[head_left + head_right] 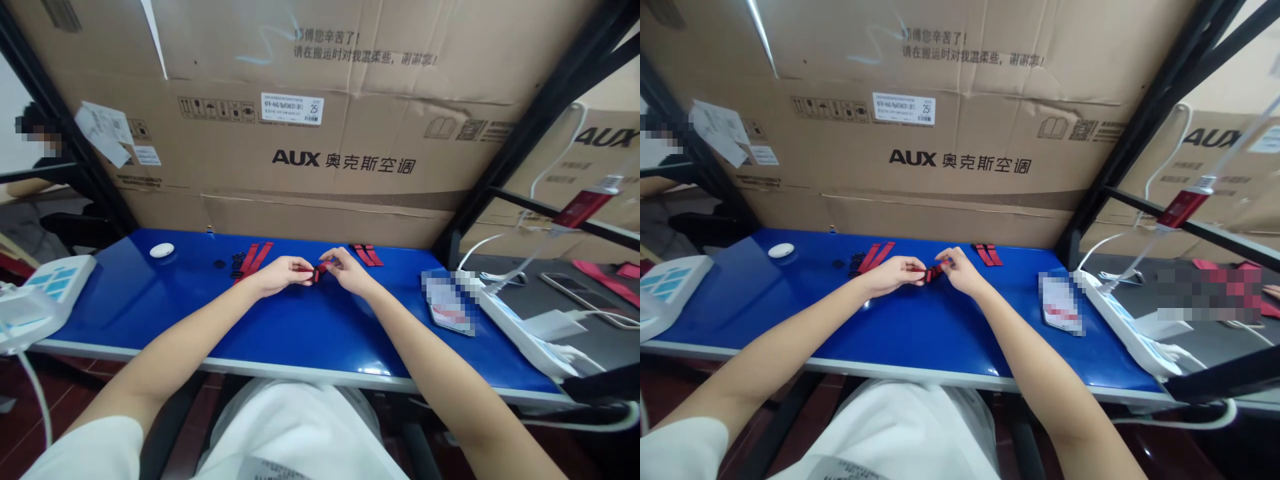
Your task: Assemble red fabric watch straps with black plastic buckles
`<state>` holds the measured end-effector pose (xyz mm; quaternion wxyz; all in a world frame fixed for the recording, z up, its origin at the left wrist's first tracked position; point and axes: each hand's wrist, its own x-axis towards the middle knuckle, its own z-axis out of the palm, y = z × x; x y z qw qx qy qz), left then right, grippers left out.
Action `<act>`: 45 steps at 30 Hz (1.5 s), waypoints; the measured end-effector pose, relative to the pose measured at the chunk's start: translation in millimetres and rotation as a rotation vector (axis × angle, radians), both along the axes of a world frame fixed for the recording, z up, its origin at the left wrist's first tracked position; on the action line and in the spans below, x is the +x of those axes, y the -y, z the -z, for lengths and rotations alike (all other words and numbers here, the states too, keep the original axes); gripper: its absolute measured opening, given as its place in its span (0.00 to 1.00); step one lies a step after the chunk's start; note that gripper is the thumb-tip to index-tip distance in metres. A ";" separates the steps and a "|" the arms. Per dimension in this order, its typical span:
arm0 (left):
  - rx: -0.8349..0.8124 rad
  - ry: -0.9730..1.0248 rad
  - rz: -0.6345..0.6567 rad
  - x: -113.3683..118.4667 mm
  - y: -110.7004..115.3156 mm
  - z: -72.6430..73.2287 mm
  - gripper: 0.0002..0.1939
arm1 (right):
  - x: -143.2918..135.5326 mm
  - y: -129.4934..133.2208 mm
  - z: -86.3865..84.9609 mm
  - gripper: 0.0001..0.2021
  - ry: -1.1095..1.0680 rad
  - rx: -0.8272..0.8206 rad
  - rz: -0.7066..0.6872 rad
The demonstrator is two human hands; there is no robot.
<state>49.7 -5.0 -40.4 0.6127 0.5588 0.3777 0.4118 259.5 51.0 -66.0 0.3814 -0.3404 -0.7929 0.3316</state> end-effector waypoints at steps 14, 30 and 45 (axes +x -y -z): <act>0.270 -0.616 -0.414 -48.2 -32.8 11.0 0.11 | 7.9 -5.1 -1.2 0.07 0.224 -0.119 0.215; 0.084 -0.034 -0.059 -2.6 -5.1 1.5 0.22 | -3.0 19.8 -24.8 0.18 -0.144 -0.273 -0.183; 0.031 -0.070 0.026 0.7 5.2 -3.0 0.20 | 2.7 21.4 -26.9 0.07 -0.014 -0.339 -0.318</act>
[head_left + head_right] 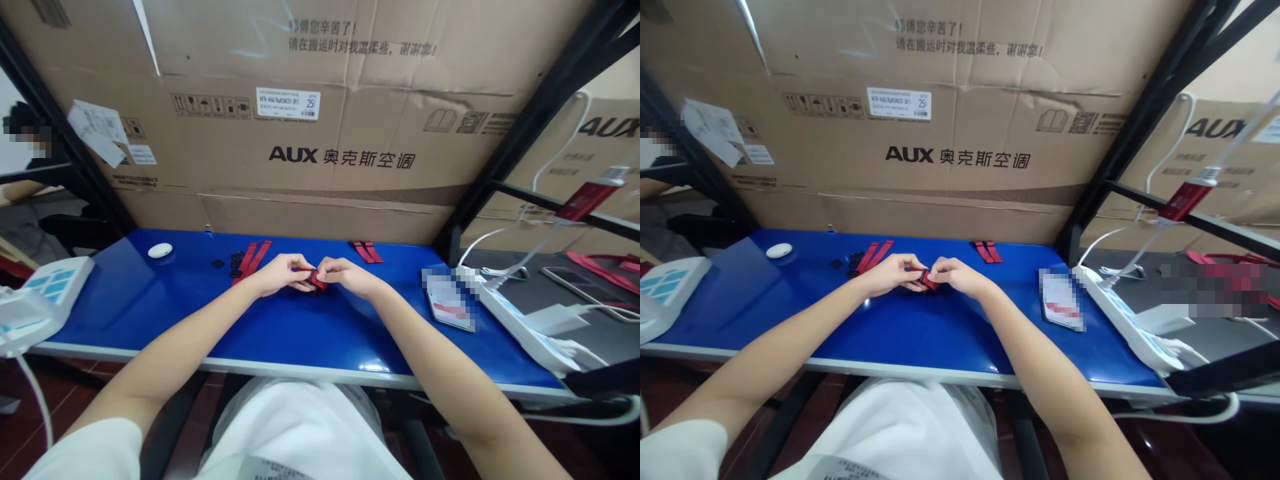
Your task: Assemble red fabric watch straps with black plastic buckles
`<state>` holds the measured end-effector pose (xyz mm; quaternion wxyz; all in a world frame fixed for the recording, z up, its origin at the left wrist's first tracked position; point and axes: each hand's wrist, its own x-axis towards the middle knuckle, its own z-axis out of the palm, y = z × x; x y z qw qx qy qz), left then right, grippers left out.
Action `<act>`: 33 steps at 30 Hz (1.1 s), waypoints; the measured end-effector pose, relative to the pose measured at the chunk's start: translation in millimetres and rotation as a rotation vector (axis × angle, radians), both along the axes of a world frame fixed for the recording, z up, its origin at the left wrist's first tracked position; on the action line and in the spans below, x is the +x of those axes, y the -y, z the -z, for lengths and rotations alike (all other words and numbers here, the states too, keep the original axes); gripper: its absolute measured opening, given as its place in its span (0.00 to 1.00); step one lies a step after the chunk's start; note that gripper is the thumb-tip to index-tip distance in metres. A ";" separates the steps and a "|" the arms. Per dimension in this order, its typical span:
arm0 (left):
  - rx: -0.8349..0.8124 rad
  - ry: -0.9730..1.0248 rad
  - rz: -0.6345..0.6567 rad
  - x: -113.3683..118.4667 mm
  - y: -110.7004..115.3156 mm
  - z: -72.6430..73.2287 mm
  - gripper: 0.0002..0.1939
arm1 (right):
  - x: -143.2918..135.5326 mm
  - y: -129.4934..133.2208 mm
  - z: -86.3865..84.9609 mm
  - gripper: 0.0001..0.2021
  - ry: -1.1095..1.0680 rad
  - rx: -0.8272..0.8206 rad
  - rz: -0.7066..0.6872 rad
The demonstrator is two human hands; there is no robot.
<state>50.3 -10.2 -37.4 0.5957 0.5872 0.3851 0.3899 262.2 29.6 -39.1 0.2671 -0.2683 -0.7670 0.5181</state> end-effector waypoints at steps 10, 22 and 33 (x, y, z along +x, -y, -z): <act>0.277 -0.126 -0.088 -4.4 -4.5 -1.0 0.22 | -6.4 -3.9 8.0 0.07 -0.159 -0.024 0.169; 0.322 -0.166 -0.105 3.8 -3.4 2.4 0.23 | -7.4 -1.4 5.4 0.07 -0.183 -0.035 0.155; 0.610 -0.273 -0.186 7.2 -1.4 4.9 0.16 | -12.1 -1.5 11.7 0.09 -0.188 -0.107 0.192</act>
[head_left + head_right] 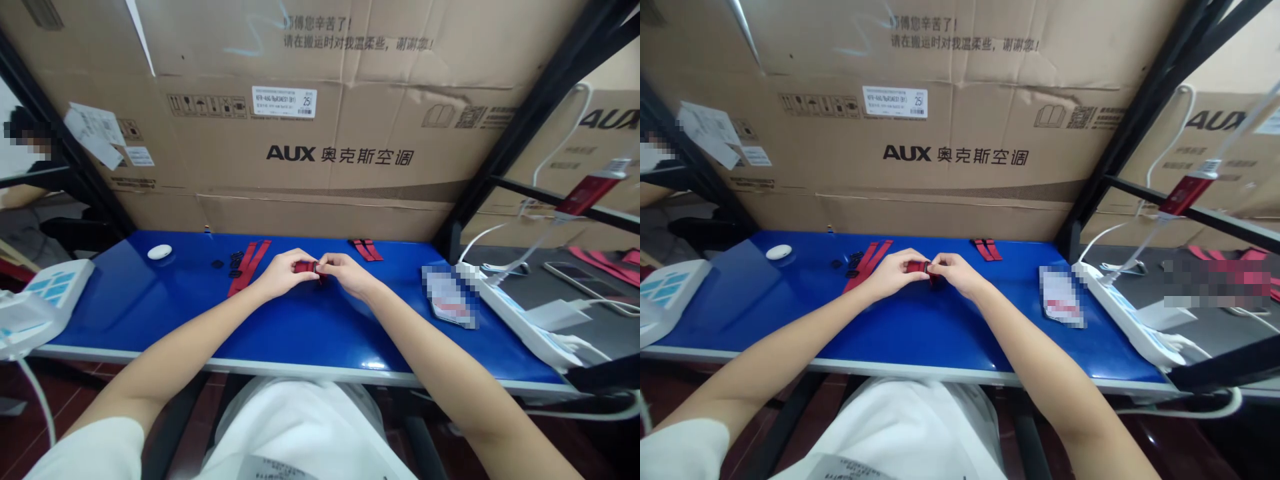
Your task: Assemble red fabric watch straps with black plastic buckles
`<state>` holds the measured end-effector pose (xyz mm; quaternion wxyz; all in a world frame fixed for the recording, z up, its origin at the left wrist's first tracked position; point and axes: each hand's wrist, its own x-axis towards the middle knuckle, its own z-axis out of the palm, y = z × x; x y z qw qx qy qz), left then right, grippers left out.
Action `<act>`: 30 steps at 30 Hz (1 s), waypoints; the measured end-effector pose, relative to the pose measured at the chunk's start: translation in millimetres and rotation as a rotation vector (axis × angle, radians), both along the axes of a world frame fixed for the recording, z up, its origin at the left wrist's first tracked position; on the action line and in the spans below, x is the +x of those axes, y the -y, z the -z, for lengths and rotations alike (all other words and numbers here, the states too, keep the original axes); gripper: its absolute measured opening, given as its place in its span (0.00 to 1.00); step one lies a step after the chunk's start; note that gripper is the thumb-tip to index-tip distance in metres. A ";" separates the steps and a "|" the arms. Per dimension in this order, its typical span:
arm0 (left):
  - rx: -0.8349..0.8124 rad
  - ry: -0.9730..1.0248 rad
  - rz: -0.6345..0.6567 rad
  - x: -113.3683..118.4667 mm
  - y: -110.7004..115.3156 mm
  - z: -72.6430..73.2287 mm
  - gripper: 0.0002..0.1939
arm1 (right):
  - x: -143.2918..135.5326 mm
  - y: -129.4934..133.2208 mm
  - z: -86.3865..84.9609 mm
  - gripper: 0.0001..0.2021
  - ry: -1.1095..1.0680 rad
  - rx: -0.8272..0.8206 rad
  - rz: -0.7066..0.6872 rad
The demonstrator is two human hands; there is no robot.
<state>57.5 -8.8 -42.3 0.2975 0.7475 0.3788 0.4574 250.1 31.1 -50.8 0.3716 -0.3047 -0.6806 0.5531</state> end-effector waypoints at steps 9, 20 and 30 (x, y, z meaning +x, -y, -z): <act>-0.152 0.150 -0.102 -1.3 -2.1 -0.6 0.22 | 1.5 4.8 -8.8 0.22 -0.038 0.278 -0.046; -0.259 0.234 -0.073 -6.1 -6.0 -2.4 0.23 | 7.6 8.5 -14.4 0.16 0.083 0.570 0.106; -0.416 0.371 -0.048 -2.7 -7.7 3.2 0.19 | 9.6 9.0 -14.6 0.16 0.321 0.776 0.132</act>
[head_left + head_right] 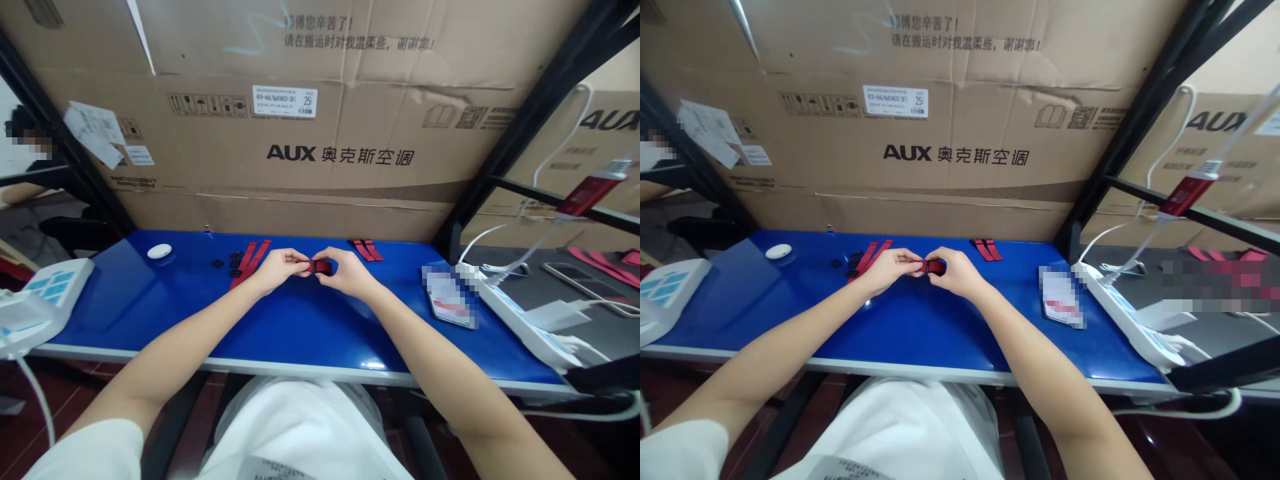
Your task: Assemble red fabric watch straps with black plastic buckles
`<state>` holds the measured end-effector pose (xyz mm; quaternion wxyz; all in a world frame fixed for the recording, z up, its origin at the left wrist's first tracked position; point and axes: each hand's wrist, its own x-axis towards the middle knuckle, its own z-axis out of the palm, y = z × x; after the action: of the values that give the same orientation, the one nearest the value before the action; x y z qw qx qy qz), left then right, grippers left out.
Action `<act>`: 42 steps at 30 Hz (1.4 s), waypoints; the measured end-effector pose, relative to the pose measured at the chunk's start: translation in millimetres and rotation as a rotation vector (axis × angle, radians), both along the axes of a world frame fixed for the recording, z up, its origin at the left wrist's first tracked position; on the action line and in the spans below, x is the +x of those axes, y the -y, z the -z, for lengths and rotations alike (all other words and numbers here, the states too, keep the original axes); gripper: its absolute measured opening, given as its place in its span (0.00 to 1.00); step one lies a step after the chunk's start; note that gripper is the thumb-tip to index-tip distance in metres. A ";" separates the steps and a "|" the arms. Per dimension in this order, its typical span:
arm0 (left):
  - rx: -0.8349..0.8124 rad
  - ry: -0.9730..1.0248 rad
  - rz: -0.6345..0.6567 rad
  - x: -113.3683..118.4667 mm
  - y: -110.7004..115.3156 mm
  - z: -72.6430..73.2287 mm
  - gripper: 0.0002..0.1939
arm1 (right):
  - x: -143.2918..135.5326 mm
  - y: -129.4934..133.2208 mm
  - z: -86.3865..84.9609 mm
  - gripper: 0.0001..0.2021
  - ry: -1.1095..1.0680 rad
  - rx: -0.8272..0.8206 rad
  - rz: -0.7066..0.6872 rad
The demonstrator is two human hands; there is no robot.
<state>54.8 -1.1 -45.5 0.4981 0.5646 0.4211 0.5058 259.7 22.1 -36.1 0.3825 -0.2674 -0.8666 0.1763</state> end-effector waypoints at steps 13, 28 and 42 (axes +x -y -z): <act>-0.130 -0.267 0.004 -13.2 -10.6 9.0 0.10 | 12.2 -20.1 11.1 0.14 0.253 -0.047 -0.012; 0.648 -1.114 0.138 -7.1 -1.3 24.4 0.17 | 2.5 -35.1 44.9 0.14 0.380 0.046 0.322; 0.418 -1.159 0.034 -14.7 -4.4 24.4 0.27 | -2.3 -28.6 49.8 0.36 0.552 -0.139 0.281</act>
<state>40.0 3.3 -69.8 0.0753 0.8399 0.5062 0.1806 257.4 50.7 -86.0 0.1340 -0.4478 -0.8782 0.1014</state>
